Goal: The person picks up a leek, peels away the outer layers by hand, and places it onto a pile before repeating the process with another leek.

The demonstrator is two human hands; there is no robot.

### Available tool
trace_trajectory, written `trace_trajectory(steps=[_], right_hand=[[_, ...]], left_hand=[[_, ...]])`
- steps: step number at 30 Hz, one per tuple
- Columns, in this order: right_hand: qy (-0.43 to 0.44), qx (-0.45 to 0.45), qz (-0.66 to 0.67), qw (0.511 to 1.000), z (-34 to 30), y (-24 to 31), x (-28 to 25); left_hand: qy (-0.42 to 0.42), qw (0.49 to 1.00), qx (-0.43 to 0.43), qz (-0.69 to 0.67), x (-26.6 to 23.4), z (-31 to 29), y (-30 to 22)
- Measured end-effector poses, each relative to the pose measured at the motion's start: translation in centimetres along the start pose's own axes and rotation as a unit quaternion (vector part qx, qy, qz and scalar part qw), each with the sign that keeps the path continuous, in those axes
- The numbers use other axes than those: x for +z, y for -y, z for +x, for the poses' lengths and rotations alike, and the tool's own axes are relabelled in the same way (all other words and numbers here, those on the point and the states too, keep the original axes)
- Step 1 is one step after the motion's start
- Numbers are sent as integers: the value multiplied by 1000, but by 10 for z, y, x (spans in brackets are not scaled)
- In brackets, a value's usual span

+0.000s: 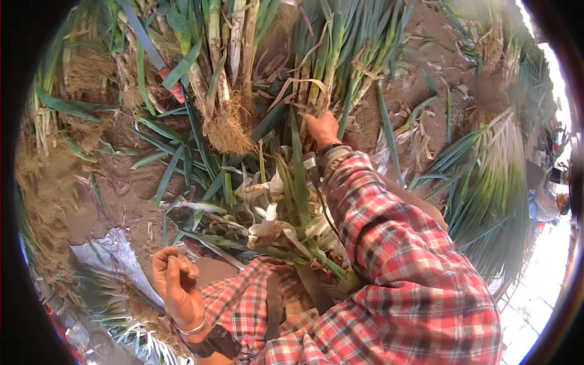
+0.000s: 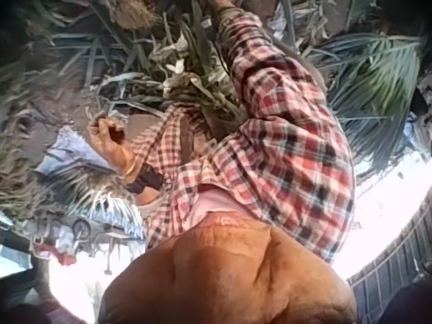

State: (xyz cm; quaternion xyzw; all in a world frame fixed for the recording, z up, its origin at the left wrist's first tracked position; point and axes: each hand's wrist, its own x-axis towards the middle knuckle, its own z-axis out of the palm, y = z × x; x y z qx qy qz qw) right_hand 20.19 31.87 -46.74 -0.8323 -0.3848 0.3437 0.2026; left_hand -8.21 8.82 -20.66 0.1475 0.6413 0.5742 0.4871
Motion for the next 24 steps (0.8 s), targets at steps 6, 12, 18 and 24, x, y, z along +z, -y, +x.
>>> trace_trajectory(steps=[6, 12, 18, 24], right_hand=[[-43, 101, -101, 989, 10, 27, 30], [36, 52, 193, 979, 24, 13, -11], [208, 122, 416, 877, -2, 25, -37], [395, 19, 617, 680, -143, 92, -73]], left_hand=[[42, 996, -76, 9, 20, 24, 3], [33, 998, -54, 5, 17, 22, -6], [65, 996, -58, 17, 10, 17, -1], [98, 991, -33, 85, 24, 15, -8]])
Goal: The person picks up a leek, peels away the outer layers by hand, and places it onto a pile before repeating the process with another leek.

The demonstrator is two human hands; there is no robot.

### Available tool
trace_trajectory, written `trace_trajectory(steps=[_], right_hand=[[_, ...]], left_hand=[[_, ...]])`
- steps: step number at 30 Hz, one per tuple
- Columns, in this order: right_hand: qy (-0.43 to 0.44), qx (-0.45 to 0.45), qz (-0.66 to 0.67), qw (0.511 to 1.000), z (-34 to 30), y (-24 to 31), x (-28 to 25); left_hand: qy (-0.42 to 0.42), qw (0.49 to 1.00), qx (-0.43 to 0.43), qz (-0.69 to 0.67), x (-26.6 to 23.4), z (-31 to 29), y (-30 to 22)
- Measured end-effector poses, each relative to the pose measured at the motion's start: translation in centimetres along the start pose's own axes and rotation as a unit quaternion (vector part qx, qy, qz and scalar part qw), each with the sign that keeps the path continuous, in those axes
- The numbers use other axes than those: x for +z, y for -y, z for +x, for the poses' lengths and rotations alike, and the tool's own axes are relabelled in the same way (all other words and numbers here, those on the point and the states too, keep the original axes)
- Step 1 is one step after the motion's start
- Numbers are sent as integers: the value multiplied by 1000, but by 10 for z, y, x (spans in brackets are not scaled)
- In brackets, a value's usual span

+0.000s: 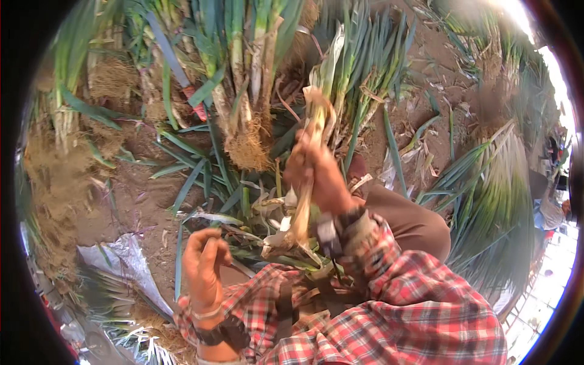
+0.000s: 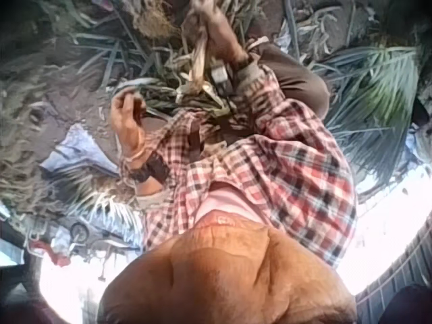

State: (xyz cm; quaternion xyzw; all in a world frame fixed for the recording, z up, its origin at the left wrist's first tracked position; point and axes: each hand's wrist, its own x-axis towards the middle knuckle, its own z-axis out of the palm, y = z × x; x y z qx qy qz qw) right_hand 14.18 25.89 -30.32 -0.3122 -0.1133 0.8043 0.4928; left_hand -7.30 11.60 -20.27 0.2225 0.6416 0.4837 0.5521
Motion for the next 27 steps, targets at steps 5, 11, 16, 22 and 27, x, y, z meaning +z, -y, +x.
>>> trace_trajectory(steps=[5, 11, 16, 22, 27], right_hand=[[92, -11, -230, 969, -127, -51, 45], [64, -278, -626, 726, -158, -37, 53], [103, -387, -658, 638, -191, -35, 64], [118, -376, -646, 654, -225, -40, 72], [153, -365, -619, 678, -236, -57, 88]], left_hand=[[46, 984, 112, 134, 16, 11, -27], [49, 976, 211, -28, 54, -28, -70], [43, 959, 272, -66, 46, -77, -78], [-16, 950, 311, -2, 30, -112, -58], [-43, 924, 373, 70, 15, -149, -10]])
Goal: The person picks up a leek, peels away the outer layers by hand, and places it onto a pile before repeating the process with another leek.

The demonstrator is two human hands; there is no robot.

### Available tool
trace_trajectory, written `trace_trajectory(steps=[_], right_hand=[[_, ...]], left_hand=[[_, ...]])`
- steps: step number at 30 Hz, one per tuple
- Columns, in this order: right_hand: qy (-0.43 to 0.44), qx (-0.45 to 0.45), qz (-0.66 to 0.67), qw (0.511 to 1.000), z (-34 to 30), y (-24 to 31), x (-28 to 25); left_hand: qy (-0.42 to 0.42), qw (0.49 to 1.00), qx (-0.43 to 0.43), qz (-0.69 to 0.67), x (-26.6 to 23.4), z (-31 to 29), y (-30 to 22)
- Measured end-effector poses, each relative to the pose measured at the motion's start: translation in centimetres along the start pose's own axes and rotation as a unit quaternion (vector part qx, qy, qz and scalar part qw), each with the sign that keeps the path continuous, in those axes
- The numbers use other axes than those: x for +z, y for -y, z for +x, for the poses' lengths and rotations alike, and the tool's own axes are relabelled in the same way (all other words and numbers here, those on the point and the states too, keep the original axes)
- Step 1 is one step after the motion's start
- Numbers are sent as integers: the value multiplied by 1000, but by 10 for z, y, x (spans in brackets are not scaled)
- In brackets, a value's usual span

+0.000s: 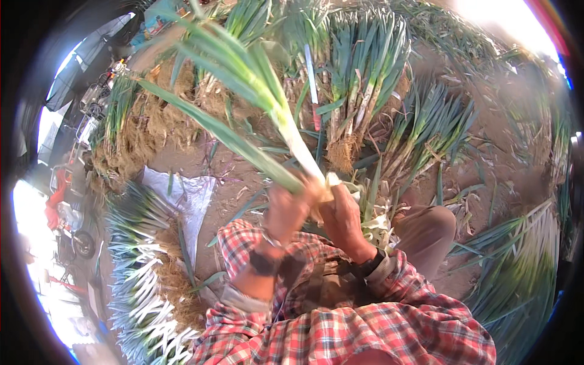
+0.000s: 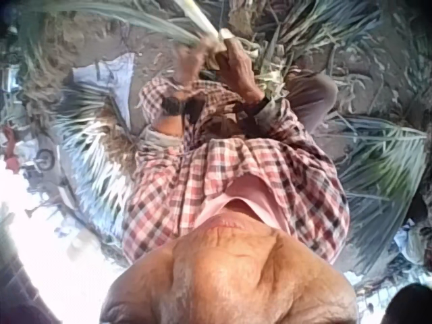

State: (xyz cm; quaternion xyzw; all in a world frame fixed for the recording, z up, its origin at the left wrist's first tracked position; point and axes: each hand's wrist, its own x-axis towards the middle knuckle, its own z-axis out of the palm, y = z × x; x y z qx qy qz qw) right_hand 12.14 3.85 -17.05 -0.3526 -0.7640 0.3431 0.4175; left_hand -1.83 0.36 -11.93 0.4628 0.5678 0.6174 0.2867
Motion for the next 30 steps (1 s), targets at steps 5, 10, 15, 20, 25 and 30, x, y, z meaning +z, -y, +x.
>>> trace_trajectory(steps=[5, 10, 15, 20, 25, 30], right_hand=[[9, -24, -1, 1000, 18, 6, -9], [18, -85, -5, 996, -17, 21, 0], [346, -100, 9, 933, -4, 37, -38], [224, 37, 463, 857, 79, 74, -15], [202, 54, 463, 861, 92, 77, 11], [242, 39, 411, 878, 90, 81, 3]], left_hand=[[-2, 986, -152, 69, -97, -40, 7], [-101, 991, -51, -78, -78, 26, -57], [-58, 958, -81, -270, -85, 55, -65], [-62, 932, -119, -337, -48, 42, -86], [-40, 966, -58, -248, -46, 47, -72], [-110, 976, -75, -170, -55, 49, -65]])
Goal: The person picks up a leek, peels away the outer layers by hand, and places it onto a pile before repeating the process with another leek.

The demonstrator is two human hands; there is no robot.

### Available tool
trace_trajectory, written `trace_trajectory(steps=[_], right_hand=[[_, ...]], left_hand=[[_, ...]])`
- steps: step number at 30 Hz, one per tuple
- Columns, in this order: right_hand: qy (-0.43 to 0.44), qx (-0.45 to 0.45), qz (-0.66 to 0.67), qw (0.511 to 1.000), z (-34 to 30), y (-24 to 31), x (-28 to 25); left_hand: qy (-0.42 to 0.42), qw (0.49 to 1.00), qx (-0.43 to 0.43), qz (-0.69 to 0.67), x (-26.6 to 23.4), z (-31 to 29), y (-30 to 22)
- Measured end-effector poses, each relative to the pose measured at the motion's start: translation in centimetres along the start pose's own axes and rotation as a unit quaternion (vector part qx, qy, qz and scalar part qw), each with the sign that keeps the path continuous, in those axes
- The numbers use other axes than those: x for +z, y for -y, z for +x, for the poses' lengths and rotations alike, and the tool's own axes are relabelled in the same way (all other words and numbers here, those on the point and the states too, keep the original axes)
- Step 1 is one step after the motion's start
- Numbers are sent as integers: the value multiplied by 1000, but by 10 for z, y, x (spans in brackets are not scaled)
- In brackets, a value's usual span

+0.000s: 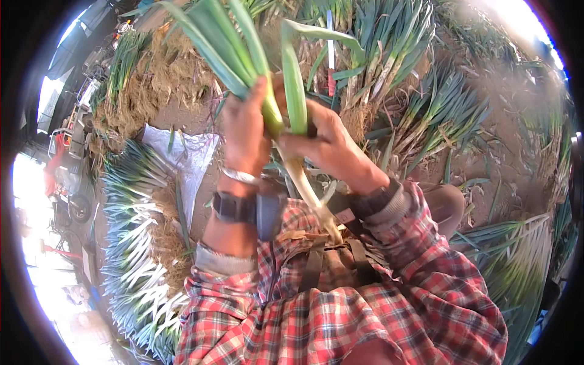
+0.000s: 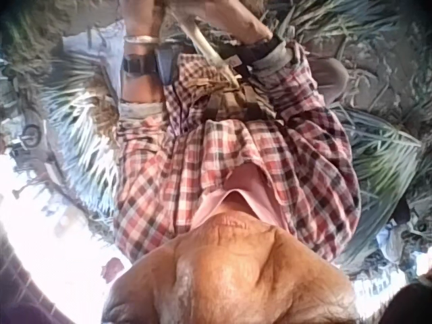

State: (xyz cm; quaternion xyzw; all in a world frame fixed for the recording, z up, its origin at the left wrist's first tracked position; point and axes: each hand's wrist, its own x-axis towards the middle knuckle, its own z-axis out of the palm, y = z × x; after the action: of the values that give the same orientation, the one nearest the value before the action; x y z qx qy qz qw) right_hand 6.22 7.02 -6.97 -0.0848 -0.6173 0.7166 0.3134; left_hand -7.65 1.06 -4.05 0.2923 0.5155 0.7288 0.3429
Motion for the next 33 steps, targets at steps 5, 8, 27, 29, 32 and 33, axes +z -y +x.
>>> trace_trajectory(steps=[5, 8, 27, 29, 32, 33], right_hand=[[28, 146, 23, 989, -83, -40, -31], [177, 266, -412, 853, -151, -118, -110], [177, 200, 137, 954, -87, -19, 7], [105, 126, 38, 986, -87, -24, 10], [-34, 2, -15, 999, -63, -10, 23], [-30, -71, -154, 985, -55, -3, 21]], left_hand=[[-47, 989, 49, -130, -54, 32, -38], [-35, 991, 85, -101, -71, 34, -52], [147, 956, 61, -246, -47, 1, -58], [116, 971, 69, -198, -33, -4, -52], [58, 985, 68, -146, -10, -24, -50], [44, 988, 67, -131, -6, -29, -51]])
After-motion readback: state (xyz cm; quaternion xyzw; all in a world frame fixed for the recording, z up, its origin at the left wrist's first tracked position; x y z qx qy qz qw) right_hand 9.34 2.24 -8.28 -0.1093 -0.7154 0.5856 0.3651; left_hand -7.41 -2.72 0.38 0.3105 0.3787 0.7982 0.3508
